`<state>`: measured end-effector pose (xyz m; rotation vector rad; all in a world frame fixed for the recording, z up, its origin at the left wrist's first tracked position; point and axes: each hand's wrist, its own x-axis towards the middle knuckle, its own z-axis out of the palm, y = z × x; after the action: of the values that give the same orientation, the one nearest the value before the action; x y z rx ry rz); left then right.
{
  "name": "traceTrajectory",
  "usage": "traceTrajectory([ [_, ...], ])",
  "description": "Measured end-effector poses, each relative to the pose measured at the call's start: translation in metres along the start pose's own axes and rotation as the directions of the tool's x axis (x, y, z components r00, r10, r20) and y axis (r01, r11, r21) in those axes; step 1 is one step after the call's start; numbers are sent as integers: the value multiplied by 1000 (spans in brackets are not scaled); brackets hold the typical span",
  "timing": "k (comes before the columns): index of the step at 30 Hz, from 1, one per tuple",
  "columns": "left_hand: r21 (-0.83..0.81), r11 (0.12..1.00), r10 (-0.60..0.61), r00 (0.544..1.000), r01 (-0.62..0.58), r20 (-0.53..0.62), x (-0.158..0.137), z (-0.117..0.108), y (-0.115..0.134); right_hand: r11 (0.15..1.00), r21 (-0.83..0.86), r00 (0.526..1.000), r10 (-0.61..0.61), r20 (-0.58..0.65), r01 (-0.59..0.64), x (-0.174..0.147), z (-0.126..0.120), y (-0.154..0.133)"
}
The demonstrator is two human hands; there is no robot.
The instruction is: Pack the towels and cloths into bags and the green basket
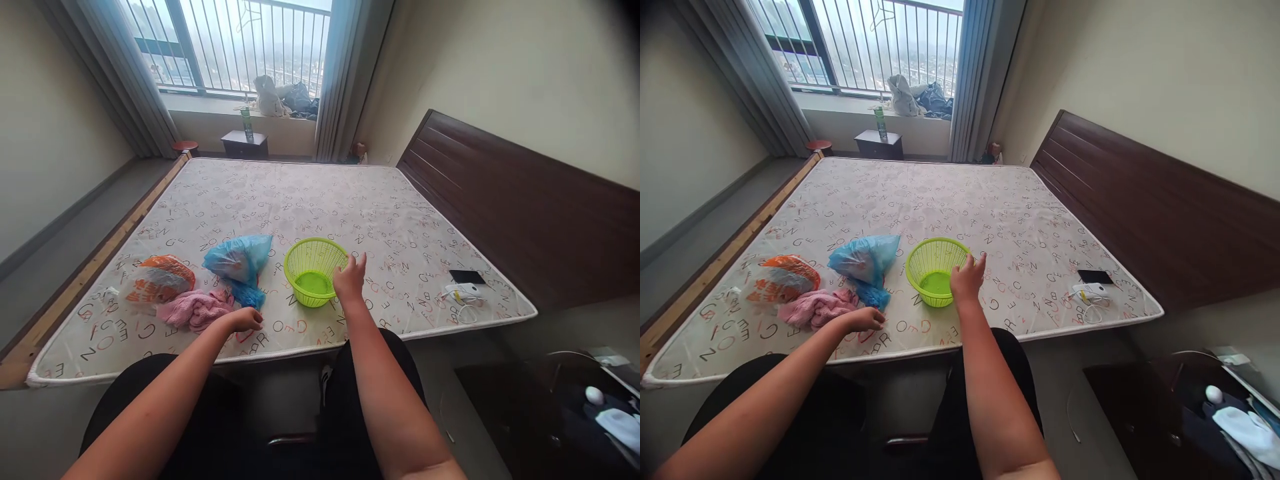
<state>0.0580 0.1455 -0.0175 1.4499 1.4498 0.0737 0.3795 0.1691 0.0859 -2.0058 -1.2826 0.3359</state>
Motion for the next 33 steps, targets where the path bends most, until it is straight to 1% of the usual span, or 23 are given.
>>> traceTrajectory([
  [1, -16, 1000, -3, 999, 3, 32, -2, -2, 7, 992, 19, 992, -122, 6, 122, -10, -3, -11],
  [2, -47, 999, -2, 998, 5, 56, -5, -4, 15, 963, 61, 964, -264, 32, 262, -20, -6, -23],
  [3, -112, 994, 8, 998, -1, 59, -9, -6, 24, 910, 132, 910, -406, 85, 393, -31, -9, -34],
  [4, -215, 976, 27, 999, -18, 40, -14, -8, 33, 842, 231, 835, -527, 158, 487, -41, -13, -44],
  [5, -340, 939, 50, 999, -47, -1, -20, -11, 42, 785, 329, 751, -609, 253, 525, -50, -16, -52],
  [6, -472, 877, 68, 996, -90, -63, -28, -15, 51, 767, 385, 688, -636, 350, 513, -57, -18, -58],
  [7, -568, 812, 75, 989, -134, -125, -37, -19, 59, 771, 406, 630, -636, 446, 490, -63, -19, -63],
  [8, -620, 766, 70, 981, -170, -183, -47, -23, 66, 791, 395, 584, -611, 534, 467, -68, -19, -65],
  [9, -633, 751, 57, 973, -188, -222, -58, -27, 72, 817, 356, 549, -571, 611, 454, -72, -18, -65],
  [10, -625, 757, 48, 969, -193, -242, -70, -32, 77, 837, 307, 517, -527, 675, 453, -75, -15, -65],
  [12, -581, 792, 54, 969, -188, -239, -94, -40, 83, 848, 229, 454, -462, 762, 478, -81, -6, -61],
  [15, -503, 848, 87, 979, -169, -183, -127, -49, 88, 818, 211, 336, -435, 835, 535, -95, 13, -54],
  [16, -488, 857, 102, 982, -169, -160, -136, -50, 89, 807, 208, 307, -429, 850, 553, -101, 20, -53],
  [17, -482, 859, 123, 983, -173, -133, -144, -51, 90, 804, 200, 293, -417, 860, 560, -106, 27, -52],
  [19, -498, 845, 188, 980, -197, -69, -156, -51, 92, 816, 183, 306, -399, 864, 548, -115, 42, -53],
  [20, -517, 831, 221, 975, -206, -34, -159, -51, 93, 826, 183, 328, -401, 855, 534, -119, 50, -55],
  [22, -566, 800, 265, 964, -199, 35, -162, -51, 92, 840, 187, 389, -418, 821, 509, -125, 63, -60],
  [24, -611, 775, 279, 955, -162, 101, -164, -51, 89, 830, 187, 448, -456, 769, 525, -128, 72, -64],
  [27, -650, 755, 291, 930, -79, 225, -165, -54, 78, 788, 189, 505, -537, 675, 586, -132, 79, -65],
  [29, -692, 721, 318, 907, -41, 277, -164, -55, 71, 789, 189, 551, -558, 621, 585, -137, 81, -62],
  [30, -721, 693, 337, 897, -31, 285, -164, -55, 68, 796, 197, 565, -557, 609, 573, -140, 83, -59],
  [32, -771, 636, 374, 882, -19, 286, -161, -52, 63, 810, 237, 559, -551, 619, 536, -149, 91, -52],
  [33, -787, 617, 387, 875, -12, 290, -159, -50, 62, 811, 273, 539, -557, 632, 517, -154, 96, -49],
])
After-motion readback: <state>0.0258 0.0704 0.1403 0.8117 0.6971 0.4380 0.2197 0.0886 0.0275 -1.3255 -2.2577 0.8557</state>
